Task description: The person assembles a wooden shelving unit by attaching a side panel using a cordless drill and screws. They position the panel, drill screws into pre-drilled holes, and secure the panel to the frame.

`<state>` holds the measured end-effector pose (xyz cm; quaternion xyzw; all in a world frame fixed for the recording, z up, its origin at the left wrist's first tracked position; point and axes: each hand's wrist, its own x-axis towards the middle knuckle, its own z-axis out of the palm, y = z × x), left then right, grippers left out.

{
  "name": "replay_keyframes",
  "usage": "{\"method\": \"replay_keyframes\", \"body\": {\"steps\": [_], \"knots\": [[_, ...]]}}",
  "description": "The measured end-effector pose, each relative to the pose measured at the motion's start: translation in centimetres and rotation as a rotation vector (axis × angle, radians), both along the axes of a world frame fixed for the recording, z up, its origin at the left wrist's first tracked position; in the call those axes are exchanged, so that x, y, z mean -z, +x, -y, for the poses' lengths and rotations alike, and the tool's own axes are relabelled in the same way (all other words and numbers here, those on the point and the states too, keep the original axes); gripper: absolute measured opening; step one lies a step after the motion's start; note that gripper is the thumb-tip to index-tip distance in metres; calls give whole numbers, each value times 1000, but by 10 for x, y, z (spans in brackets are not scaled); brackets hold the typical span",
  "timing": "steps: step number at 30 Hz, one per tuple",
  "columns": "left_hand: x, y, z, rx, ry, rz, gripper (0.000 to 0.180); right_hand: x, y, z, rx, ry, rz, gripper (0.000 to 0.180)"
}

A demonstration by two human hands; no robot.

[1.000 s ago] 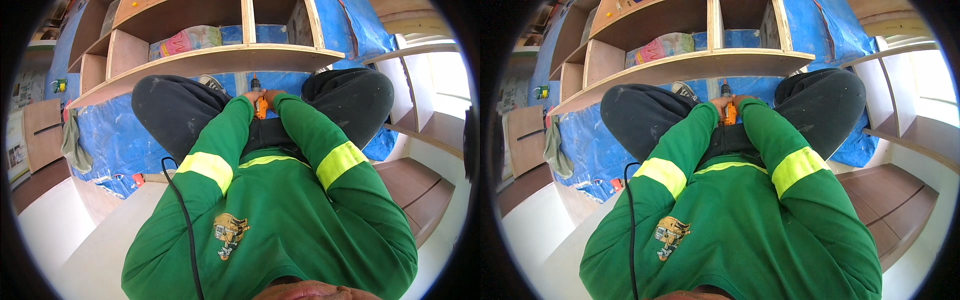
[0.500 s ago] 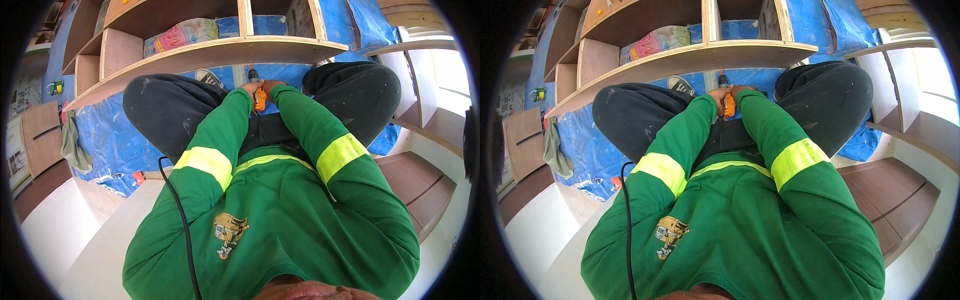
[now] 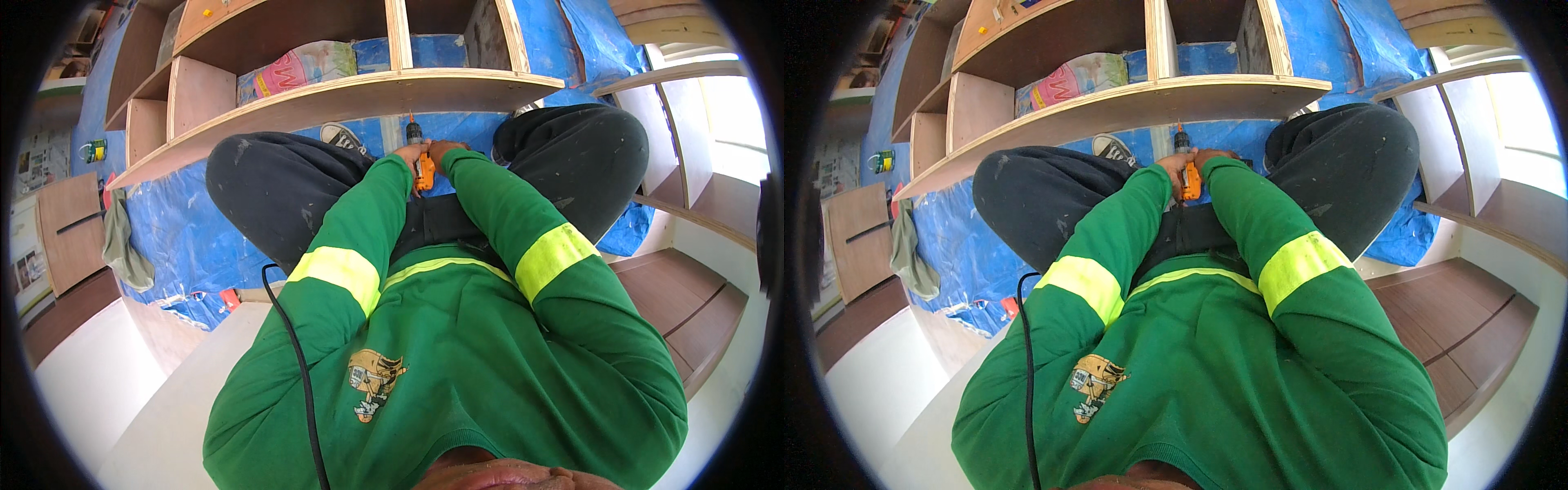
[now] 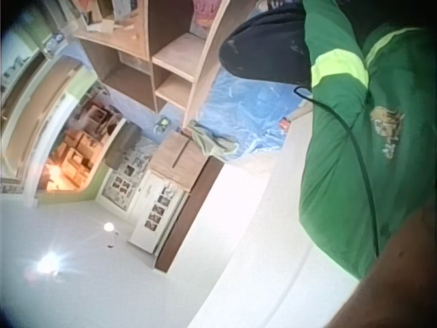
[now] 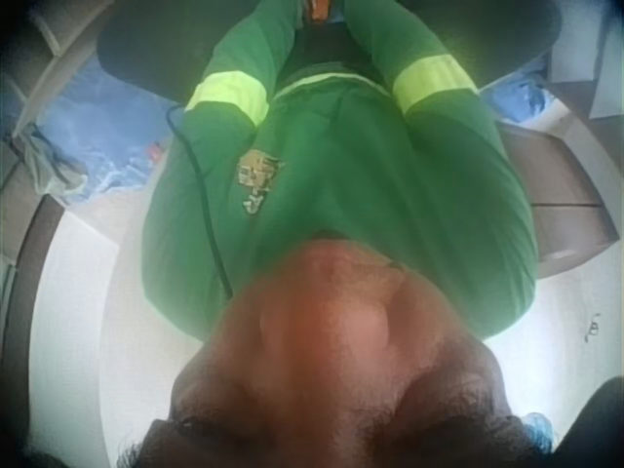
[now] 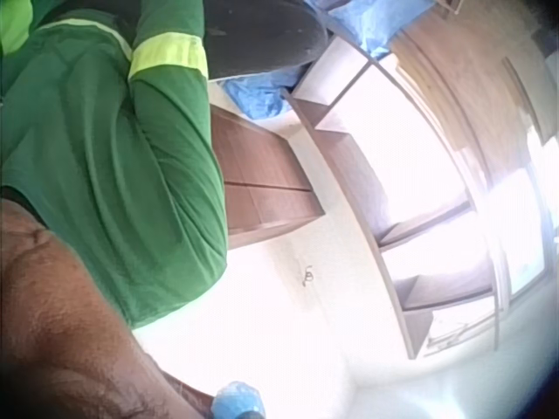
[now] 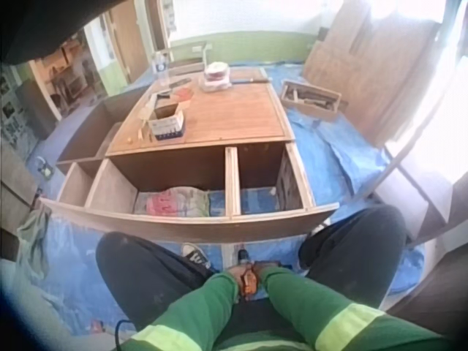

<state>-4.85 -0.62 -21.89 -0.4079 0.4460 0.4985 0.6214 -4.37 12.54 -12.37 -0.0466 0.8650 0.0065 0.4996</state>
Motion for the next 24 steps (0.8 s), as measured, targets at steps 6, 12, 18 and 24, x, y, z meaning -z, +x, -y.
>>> {"method": "replay_keyframes", "body": {"steps": [6, 12, 18, 24], "knots": [[6, -2, -1, 71, -87, -43, 74, -3, 1, 2, 18, 12, -16, 72], [6, 1, 6, -14, -10, -63, 78, -11, 6, 5, -4, -20, -70, 79], [-58, 7, -10, -44, -90, -78, 82, 0, 6, -1, 8, -79, -45, 85], [-56, 11, -11, -52, -146, -139, 79, 1, 12, 0, 15, -41, -86, 81]]}}
